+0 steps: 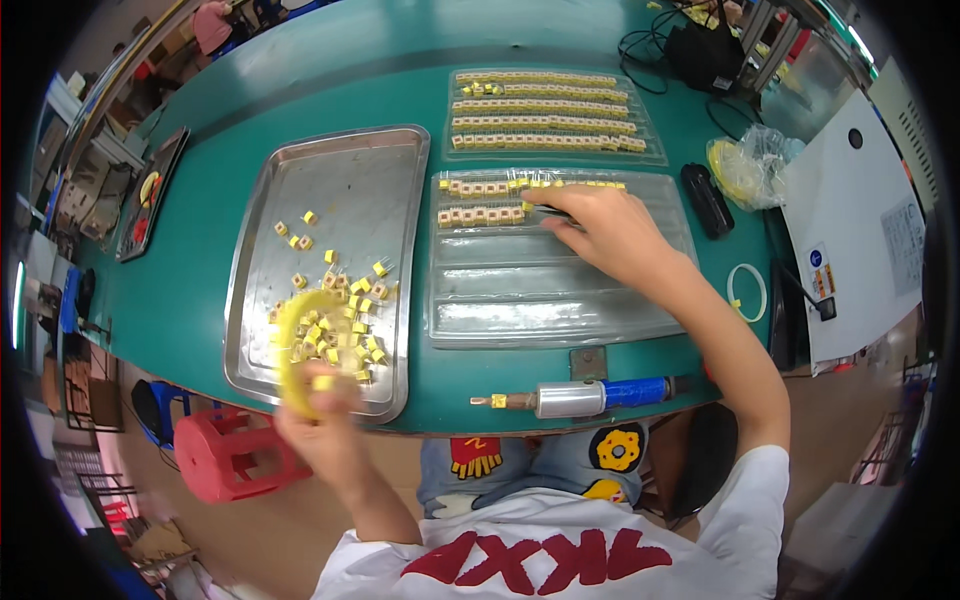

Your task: The person wraps yellow tape around a small transformer, cuts it with shears, and places it onto a winding machine to rotate the handle. After winding, the finished component is placed into a plastic tray, and the process is repeated.

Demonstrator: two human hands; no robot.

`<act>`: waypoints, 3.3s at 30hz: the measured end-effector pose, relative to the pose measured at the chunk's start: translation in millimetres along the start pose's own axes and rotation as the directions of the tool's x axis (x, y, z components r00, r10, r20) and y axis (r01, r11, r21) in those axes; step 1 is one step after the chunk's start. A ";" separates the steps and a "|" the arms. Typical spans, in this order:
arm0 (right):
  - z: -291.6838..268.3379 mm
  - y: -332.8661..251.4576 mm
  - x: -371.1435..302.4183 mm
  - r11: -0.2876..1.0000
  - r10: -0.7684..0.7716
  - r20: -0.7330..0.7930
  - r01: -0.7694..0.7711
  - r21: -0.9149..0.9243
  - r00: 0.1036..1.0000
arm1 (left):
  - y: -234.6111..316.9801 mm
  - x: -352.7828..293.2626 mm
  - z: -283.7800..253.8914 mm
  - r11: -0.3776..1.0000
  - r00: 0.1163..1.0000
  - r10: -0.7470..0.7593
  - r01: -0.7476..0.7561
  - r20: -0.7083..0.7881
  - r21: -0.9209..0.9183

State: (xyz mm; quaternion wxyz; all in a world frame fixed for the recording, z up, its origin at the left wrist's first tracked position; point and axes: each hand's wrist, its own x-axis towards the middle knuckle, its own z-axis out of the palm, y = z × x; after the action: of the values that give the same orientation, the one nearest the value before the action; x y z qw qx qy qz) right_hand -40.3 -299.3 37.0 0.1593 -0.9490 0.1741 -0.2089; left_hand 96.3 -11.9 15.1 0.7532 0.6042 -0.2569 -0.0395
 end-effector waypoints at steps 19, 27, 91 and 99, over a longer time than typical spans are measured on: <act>7.0 2.1 6.3 0.997 0.056 0.022 -0.055 -0.044 0.998 | 32.9 -31.9 -17.3 0.276 0.944 -0.028 0.323 0.328 -0.905; -81.2 -116.0 -67.4 0.902 -0.186 0.034 0.158 0.401 0.982 | 33.7 -82.4 1.1 0.554 0.524 -0.172 0.752 0.834 -0.359; 19.3 -149.3 -156.6 -0.180 0.143 0.274 -0.247 0.952 0.951 | 0.0 -110.2 28.0 0.989 0.840 0.037 0.048 0.542 -0.142; 19.0 -148.7 -153.2 -0.175 0.116 0.329 -0.307 0.935 0.937 | 0.9 -107.7 25.9 0.991 0.818 0.062 0.019 0.572 -0.135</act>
State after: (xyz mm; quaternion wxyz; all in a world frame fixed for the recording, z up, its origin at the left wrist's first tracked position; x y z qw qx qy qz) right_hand -123.0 -102.0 24.2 0.8579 -0.4717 0.1016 -0.1768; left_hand -8.3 5.1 -17.1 0.6799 0.5090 -0.4757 -0.2287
